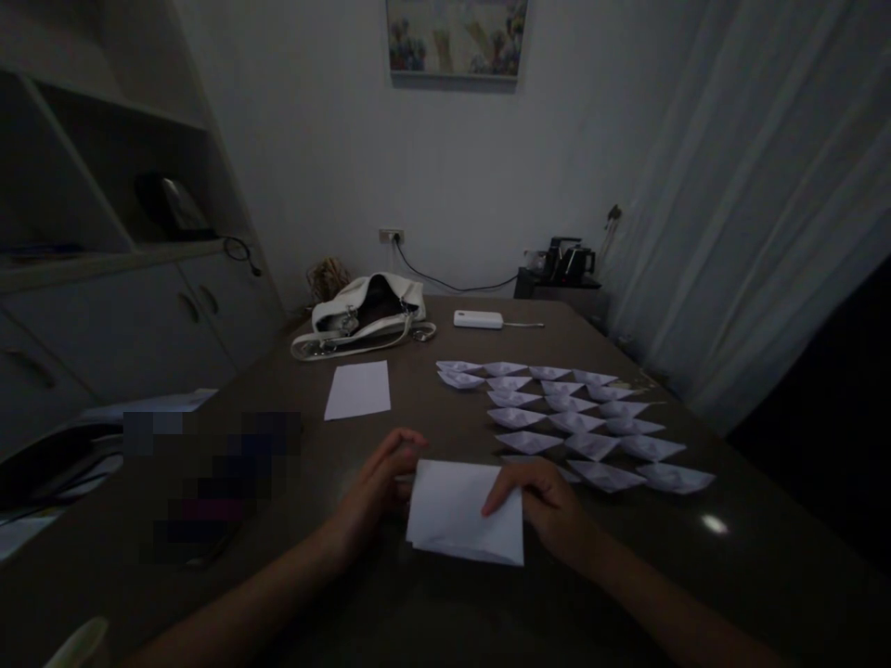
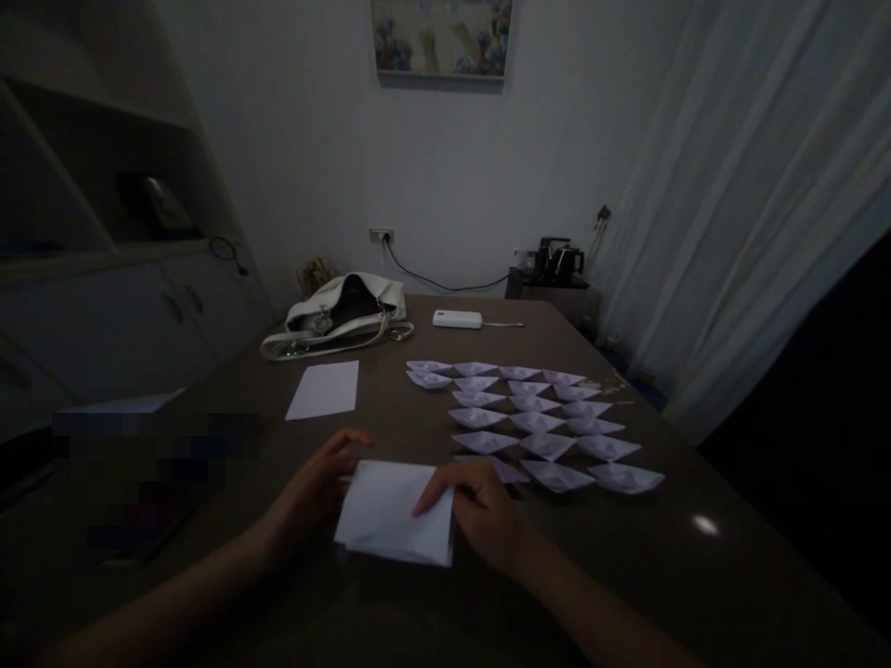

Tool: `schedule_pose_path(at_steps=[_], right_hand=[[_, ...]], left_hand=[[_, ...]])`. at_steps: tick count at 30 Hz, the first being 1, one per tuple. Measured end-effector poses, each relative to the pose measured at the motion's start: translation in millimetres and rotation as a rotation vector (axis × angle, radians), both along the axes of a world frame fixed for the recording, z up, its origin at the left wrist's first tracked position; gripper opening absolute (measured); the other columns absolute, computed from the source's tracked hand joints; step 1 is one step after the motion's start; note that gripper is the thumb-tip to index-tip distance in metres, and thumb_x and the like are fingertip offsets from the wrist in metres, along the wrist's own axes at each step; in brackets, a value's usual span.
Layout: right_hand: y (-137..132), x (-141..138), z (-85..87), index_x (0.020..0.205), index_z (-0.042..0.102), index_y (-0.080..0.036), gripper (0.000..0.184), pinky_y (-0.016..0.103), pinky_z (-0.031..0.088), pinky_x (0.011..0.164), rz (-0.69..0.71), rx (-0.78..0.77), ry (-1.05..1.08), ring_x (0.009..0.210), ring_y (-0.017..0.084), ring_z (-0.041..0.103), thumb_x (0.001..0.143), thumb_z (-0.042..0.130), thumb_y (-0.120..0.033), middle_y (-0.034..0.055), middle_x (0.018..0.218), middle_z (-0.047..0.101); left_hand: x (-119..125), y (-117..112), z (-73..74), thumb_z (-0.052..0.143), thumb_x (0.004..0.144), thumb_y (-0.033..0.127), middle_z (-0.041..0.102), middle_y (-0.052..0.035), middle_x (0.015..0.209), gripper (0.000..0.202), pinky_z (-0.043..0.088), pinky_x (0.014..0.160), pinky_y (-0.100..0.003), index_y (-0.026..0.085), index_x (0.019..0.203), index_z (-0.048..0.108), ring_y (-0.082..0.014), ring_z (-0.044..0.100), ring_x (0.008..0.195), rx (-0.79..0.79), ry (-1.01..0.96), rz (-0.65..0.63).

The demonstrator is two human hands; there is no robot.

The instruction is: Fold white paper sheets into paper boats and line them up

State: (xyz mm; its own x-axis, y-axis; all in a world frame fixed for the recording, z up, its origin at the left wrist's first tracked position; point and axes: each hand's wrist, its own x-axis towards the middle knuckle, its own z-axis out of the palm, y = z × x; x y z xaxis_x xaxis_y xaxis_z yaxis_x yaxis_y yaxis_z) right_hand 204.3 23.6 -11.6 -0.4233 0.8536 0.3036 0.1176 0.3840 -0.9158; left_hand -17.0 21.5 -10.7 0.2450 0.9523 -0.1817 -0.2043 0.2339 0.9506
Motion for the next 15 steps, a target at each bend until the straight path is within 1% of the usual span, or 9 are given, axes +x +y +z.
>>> schedule_pose_path(at_steps=[1, 2, 4, 6, 10, 15], right_hand=[[-0.6, 0.4, 1.5, 0.063, 0.073, -0.020, 0.037, 0.024, 0.038, 0.057, 0.020, 0.043, -0.032, 0.059, 0.014, 0.057, 0.063, 0.038, -0.006, 0.0012, 0.063, 0.068], [-1.1, 0.6, 2.8, 0.062, 0.073, -0.020, 0.038, 0.024, 0.039, 0.060, 0.040, 0.082, -0.061, 0.060, 0.014, 0.058, 0.063, 0.038, -0.005, 0.0013, 0.063, 0.068], [-1.9, 0.6, 4.2, 0.062, 0.071, -0.020, 0.038, 0.024, 0.040, 0.061, 0.077, 0.140, -0.116, 0.062, 0.015, 0.059, 0.063, 0.037, -0.004, 0.0015, 0.063, 0.067], [-1.9, 0.8, 4.6, 0.061, 0.070, -0.019, 0.037, 0.024, 0.039, 0.059, 0.108, 0.182, -0.173, 0.059, 0.014, 0.058, 0.063, 0.037, -0.003, 0.0015, 0.062, 0.065], [-0.4, 1.8, 4.8, 0.062, 0.070, -0.018, 0.036, 0.023, 0.038, 0.057, 0.138, 0.242, -0.245, 0.059, 0.014, 0.056, 0.061, 0.037, -0.001, 0.0019, 0.061, 0.062], [0.1, 2.4, 5.4, 0.065, 0.071, -0.016, 0.038, 0.022, 0.038, 0.056, 0.156, 0.263, -0.290, 0.059, 0.014, 0.056, 0.061, 0.037, 0.000, 0.0032, 0.065, 0.061]], left_hand=[[-0.2, -1.0, 1.2, 0.059, 0.076, 0.052, 0.057, 0.0039, 0.065, 0.040, 0.039, 0.047, -0.021, 0.021, 0.102, 0.055, -0.0130, 0.053, 0.052, 0.005, 0.068, -0.021], [-0.4, -2.0, 1.9, 0.058, 0.076, 0.056, 0.058, 0.0027, 0.067, 0.045, 0.040, 0.049, -0.022, 0.019, 0.102, 0.057, -0.0136, 0.054, 0.055, 0.009, 0.141, -0.045], [-0.7, -3.2, 1.8, 0.059, 0.075, 0.061, 0.062, -0.0011, 0.074, 0.049, 0.043, 0.056, -0.023, 0.015, 0.093, 0.062, -0.0154, 0.057, 0.065, 0.012, 0.262, -0.089], [-1.0, -3.0, 0.2, 0.060, 0.074, 0.061, 0.063, -0.0026, 0.075, 0.049, 0.043, 0.058, -0.023, 0.013, 0.085, 0.063, -0.0161, 0.057, 0.068, 0.036, 0.335, -0.120], [-1.1, -0.4, -3.1, 0.059, 0.074, 0.063, 0.059, -0.0002, 0.064, 0.050, 0.039, 0.052, -0.022, 0.013, 0.076, 0.061, -0.0138, 0.053, 0.059, 0.118, 0.398, -0.156], [1.1, -0.2, -0.1, 0.063, 0.070, 0.061, 0.057, 0.0013, 0.060, 0.049, 0.036, 0.049, -0.021, 0.013, 0.073, 0.060, -0.0123, 0.051, 0.055, 0.118, 0.381, -0.110]])
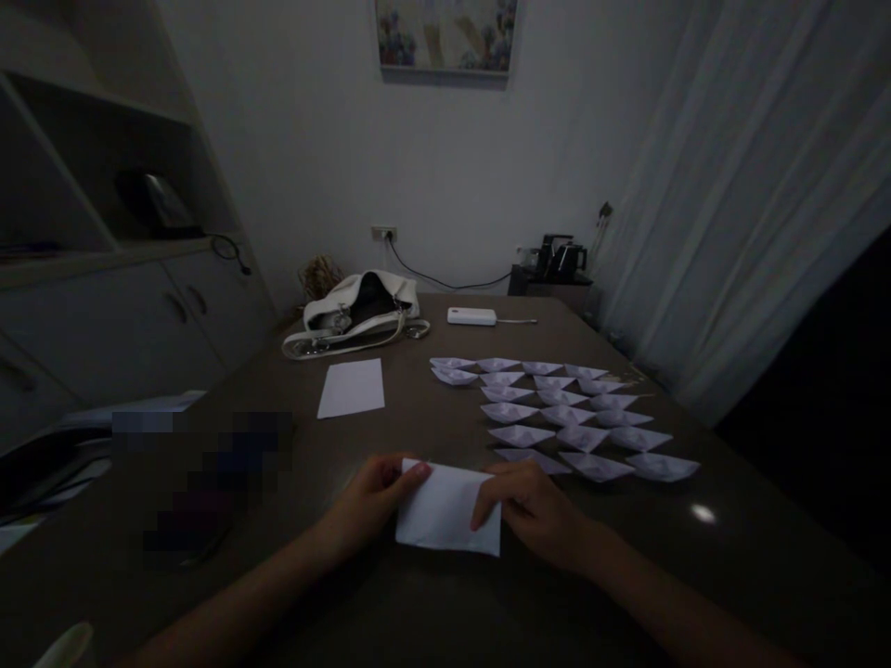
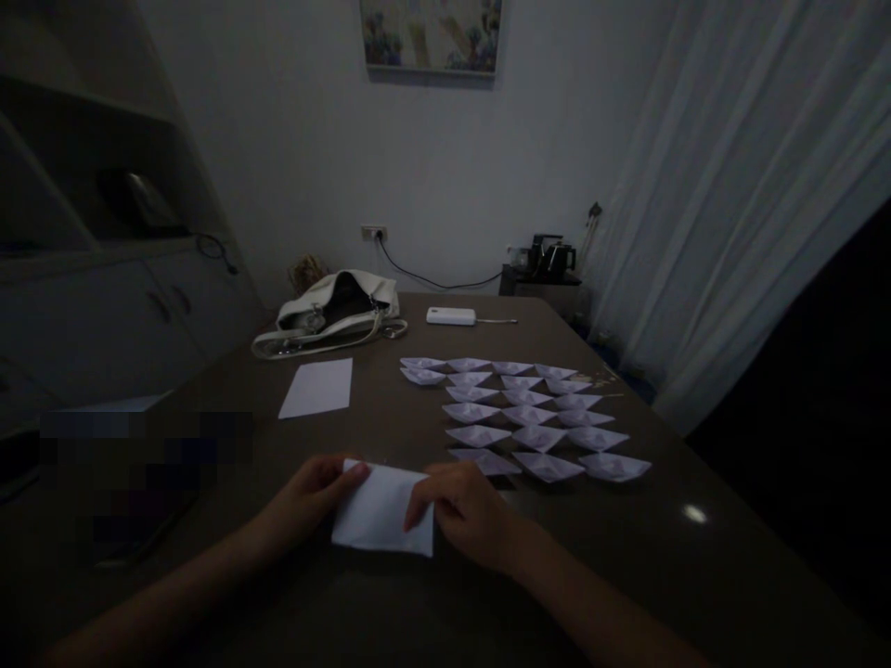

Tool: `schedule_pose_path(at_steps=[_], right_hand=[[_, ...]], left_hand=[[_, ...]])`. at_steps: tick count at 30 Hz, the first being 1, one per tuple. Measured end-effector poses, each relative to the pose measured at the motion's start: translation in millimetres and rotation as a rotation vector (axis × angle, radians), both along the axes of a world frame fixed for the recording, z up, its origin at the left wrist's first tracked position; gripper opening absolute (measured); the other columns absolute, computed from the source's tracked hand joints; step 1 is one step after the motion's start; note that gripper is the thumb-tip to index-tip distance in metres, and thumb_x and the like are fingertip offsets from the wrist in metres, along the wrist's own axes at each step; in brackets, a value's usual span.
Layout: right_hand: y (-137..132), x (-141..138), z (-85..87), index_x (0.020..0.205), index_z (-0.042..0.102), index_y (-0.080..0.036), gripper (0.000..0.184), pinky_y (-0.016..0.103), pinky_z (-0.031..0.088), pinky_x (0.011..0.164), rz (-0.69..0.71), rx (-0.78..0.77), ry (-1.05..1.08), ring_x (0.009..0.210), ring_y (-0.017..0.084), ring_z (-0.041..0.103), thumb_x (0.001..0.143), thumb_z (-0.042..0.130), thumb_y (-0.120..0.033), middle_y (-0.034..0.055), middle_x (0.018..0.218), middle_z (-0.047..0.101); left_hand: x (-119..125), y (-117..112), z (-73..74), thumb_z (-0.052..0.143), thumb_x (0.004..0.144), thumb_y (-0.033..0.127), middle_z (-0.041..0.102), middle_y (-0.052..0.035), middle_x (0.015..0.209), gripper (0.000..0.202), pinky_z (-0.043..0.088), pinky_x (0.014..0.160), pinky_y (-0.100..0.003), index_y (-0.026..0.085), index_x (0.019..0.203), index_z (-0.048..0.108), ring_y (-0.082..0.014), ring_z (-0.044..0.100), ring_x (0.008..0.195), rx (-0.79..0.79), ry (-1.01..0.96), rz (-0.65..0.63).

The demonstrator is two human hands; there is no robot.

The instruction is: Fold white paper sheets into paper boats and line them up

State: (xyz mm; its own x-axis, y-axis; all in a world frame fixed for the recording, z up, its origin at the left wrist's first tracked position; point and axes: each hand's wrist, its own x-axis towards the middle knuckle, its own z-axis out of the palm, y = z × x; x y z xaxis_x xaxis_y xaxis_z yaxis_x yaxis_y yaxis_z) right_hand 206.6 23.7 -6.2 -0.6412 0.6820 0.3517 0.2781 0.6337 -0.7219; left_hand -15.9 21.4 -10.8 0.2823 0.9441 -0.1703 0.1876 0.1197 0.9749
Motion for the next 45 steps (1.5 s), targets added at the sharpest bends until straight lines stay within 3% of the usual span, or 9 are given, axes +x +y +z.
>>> schedule_pose_path(at_steps=[6, 11, 14, 16, 18, 22, 29, 36, 45], right_hand=[[0.4, 1.6, 0.2, 0.068, 0.072, -0.018, 0.040, 0.022, 0.039, 0.059, 0.025, 0.022, -0.096, 0.064, 0.013, 0.058, 0.064, 0.038, 0.003, 0.0027, 0.071, 0.062], [-1.6, 6.3, 15.8, 0.090, 0.075, -0.024, 0.046, 0.027, 0.045, 0.075, 0.065, -0.160, 0.011, 0.088, 0.016, 0.063, 0.075, 0.039, 0.000, 0.0030, 0.100, 0.069], [-6.3, 2.5, 22.0, 0.112, 0.067, -0.024, 0.039, 0.034, 0.045, 0.086, -0.084, -0.317, 0.245, 0.101, 0.020, 0.062, 0.087, 0.040, -0.014, 0.0053, 0.110, 0.069], [-10.5, -4.9, 20.3, 0.117, 0.063, -0.022, 0.033, 0.034, 0.048, 0.080, -0.215, -0.373, 0.247, 0.093, 0.021, 0.065, 0.090, 0.047, -0.030, 0.0077, 0.103, 0.070], [-14.1, -13.9, 14.8, 0.103, 0.069, -0.019, 0.028, 0.031, 0.047, 0.071, -0.282, -0.332, 0.112, 0.082, 0.021, 0.065, 0.082, 0.062, -0.035, 0.0070, 0.091, 0.072], [-13.9, -24.8, 2.7, 0.076, 0.072, -0.018, 0.019, 0.026, 0.041, 0.060, -0.315, -0.287, 0.034, 0.068, 0.016, 0.061, 0.082, 0.062, -0.033, 0.0021, 0.070, 0.069], [-6.1, -24.3, -3.5, 0.072, 0.070, -0.016, 0.023, 0.023, 0.037, 0.055, -0.325, -0.414, 0.126, 0.063, 0.014, 0.056, 0.083, 0.059, -0.033, 0.0011, 0.065, 0.064], [-8.2, -24.8, -6.7, 0.068, 0.070, -0.016, 0.024, 0.022, 0.035, 0.053, -0.226, -0.422, 0.095, 0.060, 0.013, 0.053, 0.083, 0.059, -0.031, -0.0010, 0.059, 0.060], [-7.6, -17.8, 8.7, 0.057, 0.061, -0.015, 0.029, 0.023, 0.024, 0.049, -0.312, -0.129, -0.106, 0.049, 0.009, 0.042, 0.085, 0.055, -0.019, -0.0037, 0.050, 0.048]], left_hand=[[-0.1, -0.2, 3.5, 0.071, 0.067, 0.054, 0.067, -0.0033, 0.069, 0.044, 0.045, 0.057, -0.025, 0.011, 0.078, 0.065, -0.0161, 0.060, 0.063, -0.021, -0.034, -0.022], [-1.2, -0.7, 2.8, 0.067, 0.072, 0.052, 0.068, -0.0043, 0.069, 0.042, 0.044, 0.053, -0.023, 0.011, 0.081, 0.065, -0.0153, 0.060, 0.060, -0.025, -0.036, -0.002], [1.5, -4.9, 2.9, 0.066, 0.074, 0.052, 0.065, -0.0027, 0.065, 0.041, 0.040, 0.049, -0.021, 0.012, 0.078, 0.065, -0.0142, 0.057, 0.057, 0.022, 0.010, 0.027], [5.2, -9.9, 3.9, 0.064, 0.075, 0.051, 0.062, -0.0019, 0.062, 0.040, 0.038, 0.047, -0.021, 0.011, 0.076, 0.065, -0.0137, 0.055, 0.055, 0.069, 0.054, 0.026], [9.3, -15.2, 6.0, 0.064, 0.075, 0.050, 0.062, -0.0020, 0.062, 0.039, 0.036, 0.045, -0.020, 0.011, 0.076, 0.067, -0.0139, 0.054, 0.055, 0.108, 0.099, 0.006], [14.1, -21.0, 9.3, 0.063, 0.075, 0.051, 0.064, -0.0041, 0.064, 0.040, 0.037, 0.045, -0.020, 0.011, 0.077, 0.069, -0.0154, 0.055, 0.057, 0.161, 0.156, 0.002], [13.2, -20.3, 3.6, 0.061, 0.078, 0.049, 0.067, -0.0053, 0.068, 0.038, 0.041, 0.048, -0.022, 0.012, 0.082, 0.069, -0.0174, 0.059, 0.061, 0.159, 0.156, 0.018], [12.2, -18.7, 8.5, 0.054, 0.079, 0.051, 0.058, -0.0007, 0.060, 0.041, 0.036, 0.051, -0.021, 0.014, 0.067, 0.066, -0.0155, 0.052, 0.060, 0.183, 0.267, -0.087], [9.7, -18.5, 10.8, 0.055, 0.079, 0.050, 0.058, -0.0013, 0.059, 0.040, 0.035, 0.048, -0.020, 0.015, 0.064, 0.067, -0.0154, 0.051, 0.058, 0.195, 0.293, -0.019]])
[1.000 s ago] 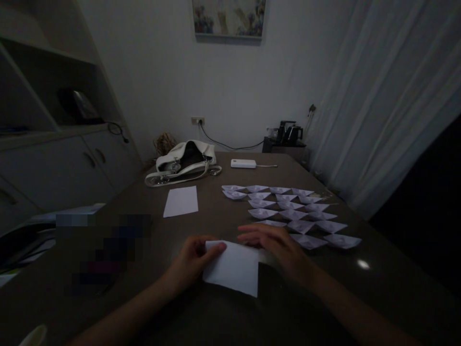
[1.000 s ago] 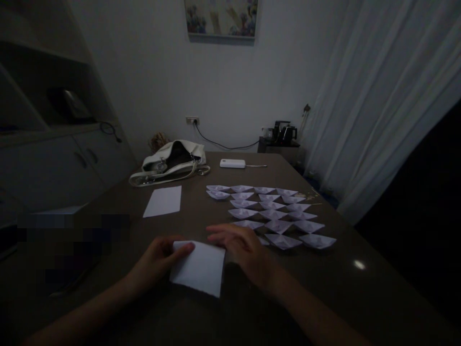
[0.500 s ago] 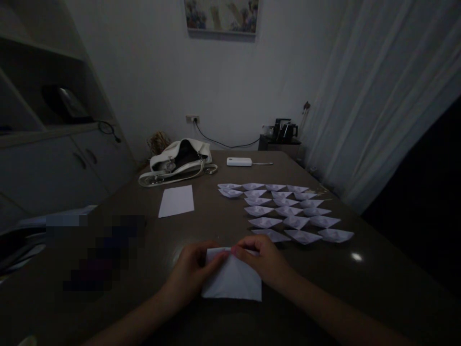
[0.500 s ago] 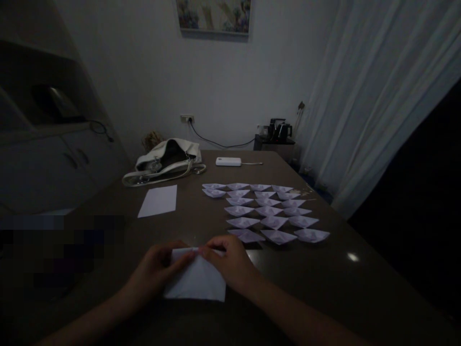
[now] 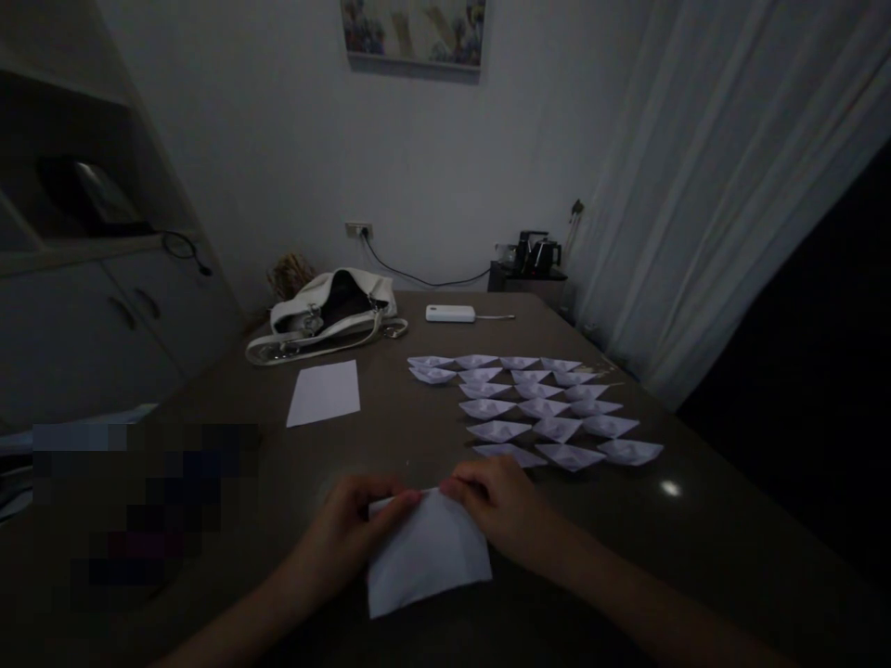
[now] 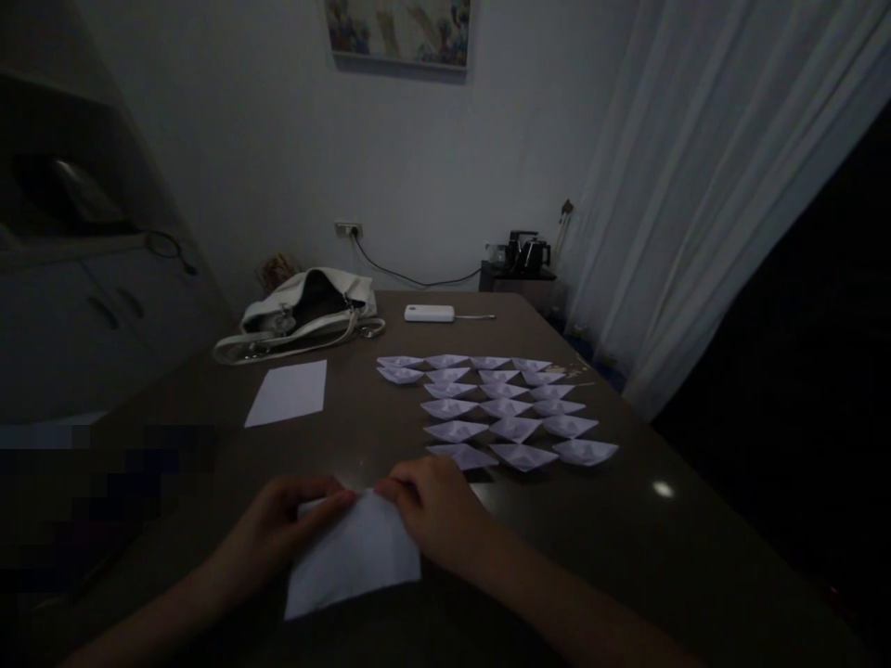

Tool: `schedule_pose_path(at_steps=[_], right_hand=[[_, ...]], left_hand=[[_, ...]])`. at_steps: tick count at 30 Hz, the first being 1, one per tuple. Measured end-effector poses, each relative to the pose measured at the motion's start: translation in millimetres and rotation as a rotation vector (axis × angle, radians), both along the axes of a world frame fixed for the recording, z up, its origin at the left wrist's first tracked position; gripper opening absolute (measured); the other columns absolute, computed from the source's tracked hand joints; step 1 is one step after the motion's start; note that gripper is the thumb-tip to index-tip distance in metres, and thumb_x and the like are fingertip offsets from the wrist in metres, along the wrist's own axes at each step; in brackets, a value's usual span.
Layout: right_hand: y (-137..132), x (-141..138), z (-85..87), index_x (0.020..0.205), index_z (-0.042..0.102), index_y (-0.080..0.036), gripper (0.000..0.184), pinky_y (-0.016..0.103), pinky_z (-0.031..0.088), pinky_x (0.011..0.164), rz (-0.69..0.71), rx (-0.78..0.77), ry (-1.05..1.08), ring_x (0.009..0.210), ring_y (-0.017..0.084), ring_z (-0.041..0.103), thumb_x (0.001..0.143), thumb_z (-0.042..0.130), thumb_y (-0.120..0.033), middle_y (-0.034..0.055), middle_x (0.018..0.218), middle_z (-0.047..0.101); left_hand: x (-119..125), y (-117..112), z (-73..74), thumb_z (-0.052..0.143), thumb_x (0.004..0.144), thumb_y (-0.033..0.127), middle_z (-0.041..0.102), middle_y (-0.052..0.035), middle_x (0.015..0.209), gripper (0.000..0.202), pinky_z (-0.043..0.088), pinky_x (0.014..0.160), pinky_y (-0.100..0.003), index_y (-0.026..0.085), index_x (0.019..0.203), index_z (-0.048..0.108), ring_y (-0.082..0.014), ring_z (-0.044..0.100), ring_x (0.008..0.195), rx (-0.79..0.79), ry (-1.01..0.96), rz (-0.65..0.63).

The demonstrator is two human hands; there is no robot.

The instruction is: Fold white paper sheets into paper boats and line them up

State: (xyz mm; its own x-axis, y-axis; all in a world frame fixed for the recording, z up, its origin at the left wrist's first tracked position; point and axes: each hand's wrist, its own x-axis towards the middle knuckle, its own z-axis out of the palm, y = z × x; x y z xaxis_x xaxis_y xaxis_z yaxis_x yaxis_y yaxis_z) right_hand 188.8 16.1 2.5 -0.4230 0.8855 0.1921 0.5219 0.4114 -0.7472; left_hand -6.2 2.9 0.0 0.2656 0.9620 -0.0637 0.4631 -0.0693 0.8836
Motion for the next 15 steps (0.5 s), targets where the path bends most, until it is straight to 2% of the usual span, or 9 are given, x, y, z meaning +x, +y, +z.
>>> schedule_pose_path(at_steps=[5, 8, 10, 12, 13, 15], right_hand=[[-0.9, 7.2, 18.3, 0.054, 0.056, -0.016, 0.032, 0.023, 0.023, 0.047, -0.014, -0.001, 0.007, 0.047, 0.008, 0.039, 0.085, 0.056, -0.020, -0.0048, 0.049, 0.045], [6.6, 17.5, 22.7, 0.055, 0.056, -0.017, 0.032, 0.023, 0.029, 0.047, -0.017, -0.050, 0.104, 0.047, 0.009, 0.046, 0.085, 0.054, -0.024, -0.0031, 0.050, 0.051], [15.1, 27.9, 25.5, 0.061, 0.057, -0.017, 0.030, 0.024, 0.037, 0.048, -0.080, -0.126, 0.259, 0.047, 0.011, 0.052, 0.087, 0.050, -0.030, -0.0005, 0.053, 0.057], [20.9, 35.4, 28.0, 0.069, 0.061, -0.016, 0.029, 0.025, 0.042, 0.049, -0.166, -0.118, 0.353, 0.050, 0.012, 0.056, 0.087, 0.051, -0.036, 0.0025, 0.060, 0.063], [21.0, 36.1, 28.4, 0.074, 0.063, -0.015, 0.030, 0.025, 0.043, 0.051, -0.164, -0.096, 0.383, 0.054, 0.013, 0.058, 0.088, 0.051, -0.039, 0.0047, 0.066, 0.066], [14.6, 30.0, 25.9, 0.093, 0.067, -0.015, 0.031, 0.025, 0.047, 0.058, -0.050, -0.100, 0.358, 0.068, 0.014, 0.064, 0.089, 0.051, -0.041, 0.0081, 0.088, 0.071]], left_hand=[[-1.9, -2.4, 6.7, 0.057, 0.078, 0.052, 0.058, -0.0019, 0.059, 0.042, 0.035, 0.045, -0.020, 0.014, 0.065, 0.068, -0.0147, 0.051, 0.056, -0.001, -0.040, 0.030], [-7.8, -1.4, 8.0, 0.058, 0.076, 0.056, 0.057, -0.0016, 0.057, 0.045, 0.034, 0.043, -0.019, 0.013, 0.065, 0.068, -0.0142, 0.050, 0.053, 0.007, -0.075, 0.065], [-14.7, 1.4, 7.2, 0.058, 0.074, 0.060, 0.058, -0.0015, 0.057, 0.048, 0.032, 0.040, -0.019, 0.013, 0.069, 0.068, -0.0143, 0.050, 0.050, -0.013, -0.097, 0.115], [-20.3, 3.9, 5.0, 0.057, 0.076, 0.060, 0.060, -0.0021, 0.059, 0.048, 0.033, 0.040, -0.020, 0.013, 0.072, 0.069, -0.0151, 0.052, 0.051, -0.009, -0.095, 0.137], [-21.6, 4.4, 3.2, 0.057, 0.077, 0.059, 0.061, -0.0022, 0.059, 0.047, 0.034, 0.042, -0.020, 0.013, 0.071, 0.069, -0.0152, 0.053, 0.051, 0.002, -0.074, 0.118], [-20.4, 3.3, -1.9, 0.056, 0.079, 0.055, 0.061, -0.0024, 0.058, 0.045, 0.036, 0.045, -0.020, 0.014, 0.066, 0.069, -0.0152, 0.054, 0.053, 0.047, -0.003, 0.026]])
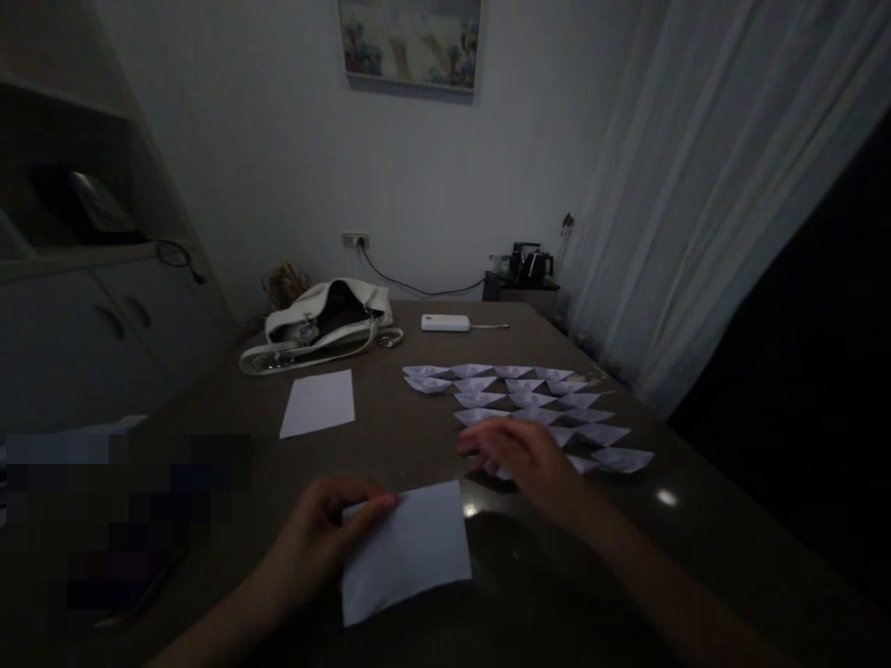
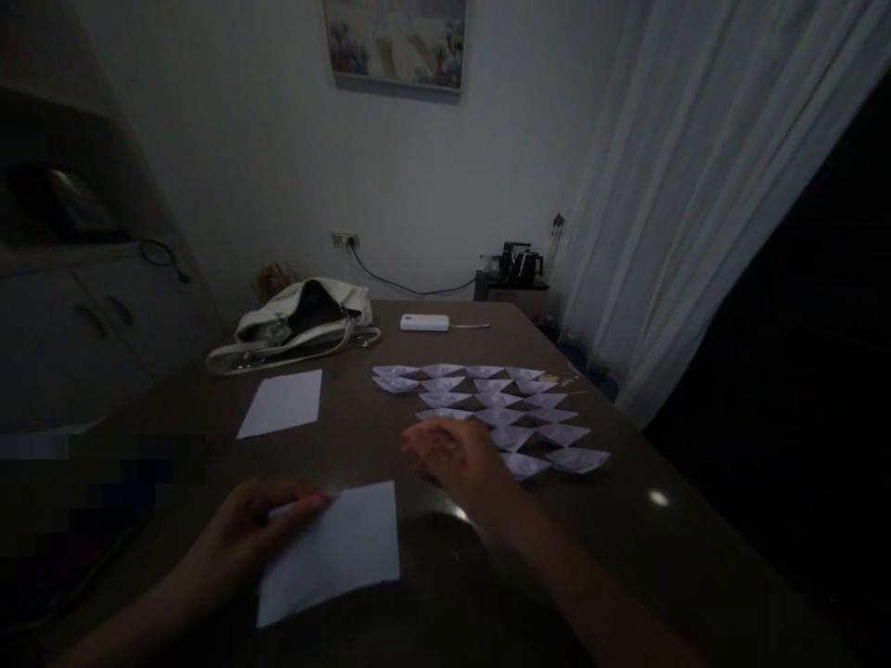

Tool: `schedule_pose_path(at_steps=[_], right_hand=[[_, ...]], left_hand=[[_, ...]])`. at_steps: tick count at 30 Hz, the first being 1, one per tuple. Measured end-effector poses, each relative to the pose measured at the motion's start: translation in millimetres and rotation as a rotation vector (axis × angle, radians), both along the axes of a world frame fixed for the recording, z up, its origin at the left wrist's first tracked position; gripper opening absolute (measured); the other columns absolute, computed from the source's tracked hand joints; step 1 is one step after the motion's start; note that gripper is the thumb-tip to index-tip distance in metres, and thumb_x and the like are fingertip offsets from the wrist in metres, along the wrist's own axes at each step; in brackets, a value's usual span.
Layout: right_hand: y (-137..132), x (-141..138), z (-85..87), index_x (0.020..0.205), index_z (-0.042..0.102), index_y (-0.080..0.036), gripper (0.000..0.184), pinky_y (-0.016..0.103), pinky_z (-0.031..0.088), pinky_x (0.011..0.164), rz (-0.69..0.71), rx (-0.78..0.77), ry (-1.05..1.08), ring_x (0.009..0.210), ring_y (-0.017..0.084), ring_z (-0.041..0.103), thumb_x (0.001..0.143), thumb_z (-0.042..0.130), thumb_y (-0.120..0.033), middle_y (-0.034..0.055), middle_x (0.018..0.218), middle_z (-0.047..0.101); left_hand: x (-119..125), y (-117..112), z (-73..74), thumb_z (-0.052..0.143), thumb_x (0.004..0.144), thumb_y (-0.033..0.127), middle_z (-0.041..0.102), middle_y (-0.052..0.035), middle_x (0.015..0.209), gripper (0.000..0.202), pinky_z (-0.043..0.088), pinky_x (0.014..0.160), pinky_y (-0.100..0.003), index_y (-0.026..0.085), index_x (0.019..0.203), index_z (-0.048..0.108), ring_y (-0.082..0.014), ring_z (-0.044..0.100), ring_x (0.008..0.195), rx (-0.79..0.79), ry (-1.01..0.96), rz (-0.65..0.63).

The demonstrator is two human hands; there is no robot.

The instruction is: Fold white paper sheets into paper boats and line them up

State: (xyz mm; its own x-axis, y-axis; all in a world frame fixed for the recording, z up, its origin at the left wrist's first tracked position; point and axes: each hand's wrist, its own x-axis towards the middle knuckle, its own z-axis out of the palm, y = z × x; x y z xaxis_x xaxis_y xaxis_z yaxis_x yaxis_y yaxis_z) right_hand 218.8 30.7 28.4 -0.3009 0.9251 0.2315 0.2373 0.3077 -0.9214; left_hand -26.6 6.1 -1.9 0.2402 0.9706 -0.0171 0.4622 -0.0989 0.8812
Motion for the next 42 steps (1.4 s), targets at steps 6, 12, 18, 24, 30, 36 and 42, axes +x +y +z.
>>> schedule_pose_path(at_steps=[6, 12, 18, 24, 30, 36, 42], right_hand=[[-30.5, -37.4, -21.5, 0.077, 0.074, -0.015, 0.019, 0.021, 0.036, 0.051, 0.148, 0.040, -0.301, 0.058, 0.012, 0.059, 0.083, 0.064, -0.030, 0.0024, 0.065, 0.069], [-12.6, -17.5, -8.4, 0.072, 0.073, -0.015, 0.012, 0.020, 0.036, 0.054, 0.014, 0.091, -0.357, 0.058, 0.010, 0.056, 0.079, 0.063, -0.011, -0.0003, 0.062, 0.065], [-7.9, -12.4, -12.6, 0.073, 0.071, -0.014, 0.011, 0.019, 0.037, 0.051, 0.093, -0.047, -0.289, 0.057, 0.010, 0.056, 0.079, 0.063, -0.015, 0.0002, 0.063, 0.064], [-20.3, -34.0, -46.1, 0.077, 0.073, -0.015, 0.011, 0.019, 0.037, 0.051, 0.114, 0.025, -0.355, 0.058, 0.011, 0.059, 0.081, 0.064, -0.019, 0.0008, 0.065, 0.068], [-20.9, -42.7, -58.7, 0.086, 0.069, -0.015, 0.008, 0.027, 0.044, 0.071, 0.082, 0.405, -0.683, 0.081, 0.019, 0.062, 0.085, 0.063, -0.021, 0.0049, 0.085, 0.070], [-36.0, -53.2, -60.9, 0.103, 0.063, -0.013, 0.016, 0.029, 0.045, 0.084, 0.228, 0.626, -0.835, 0.090, 0.019, 0.059, 0.087, 0.060, -0.017, 0.0049, 0.100, 0.067], [-42.8, -55.7, -54.5, 0.119, 0.058, -0.012, 0.034, 0.034, 0.046, 0.091, 0.203, 0.407, -0.877, 0.104, 0.024, 0.056, 0.087, 0.062, -0.023, 0.0095, 0.115, 0.062]], left_hand=[[13.3, -9.9, -13.4, 0.051, 0.085, 0.047, 0.063, -0.0018, 0.059, 0.041, 0.040, 0.053, -0.020, 0.016, 0.067, 0.070, -0.0152, 0.057, 0.058, 0.121, 0.135, -0.174], [2.9, 0.3, -2.4, 0.050, 0.081, 0.060, 0.056, 0.0011, 0.049, 0.048, 0.033, 0.036, -0.018, 0.015, 0.070, 0.062, -0.0106, 0.046, 0.036, -0.167, -0.027, -0.092], [-3.5, 5.0, -2.9, 0.054, 0.080, 0.053, 0.062, -0.0012, 0.059, 0.040, 0.041, 0.048, -0.020, 0.016, 0.071, 0.063, -0.0135, 0.055, 0.051, -0.030, -0.146, 0.007], [9.5, -1.4, -5.9, 0.054, 0.081, 0.040, 0.072, -0.0056, 0.078, 0.029, 0.044, 0.062, -0.024, 0.017, 0.080, 0.072, -0.0209, 0.064, 0.072, 0.008, 0.164, -0.214], [9.2, 2.3, -10.8, 0.050, 0.083, 0.032, 0.071, -0.0043, 0.072, 0.026, 0.040, 0.058, -0.025, 0.017, 0.078, 0.070, -0.0196, 0.063, 0.065, 0.089, 0.357, -0.163], [2.8, 5.6, -15.5, 0.049, 0.083, 0.033, 0.070, -0.0052, 0.077, 0.023, 0.041, 0.062, -0.026, 0.018, 0.081, 0.066, -0.0204, 0.064, 0.069, 0.125, 0.474, -0.082], [-1.2, 7.6, -7.4, 0.056, 0.078, 0.038, 0.066, -0.0047, 0.071, 0.022, 0.038, 0.057, -0.026, 0.016, 0.081, 0.061, -0.0201, 0.061, 0.066, 0.065, 0.517, -0.041]])
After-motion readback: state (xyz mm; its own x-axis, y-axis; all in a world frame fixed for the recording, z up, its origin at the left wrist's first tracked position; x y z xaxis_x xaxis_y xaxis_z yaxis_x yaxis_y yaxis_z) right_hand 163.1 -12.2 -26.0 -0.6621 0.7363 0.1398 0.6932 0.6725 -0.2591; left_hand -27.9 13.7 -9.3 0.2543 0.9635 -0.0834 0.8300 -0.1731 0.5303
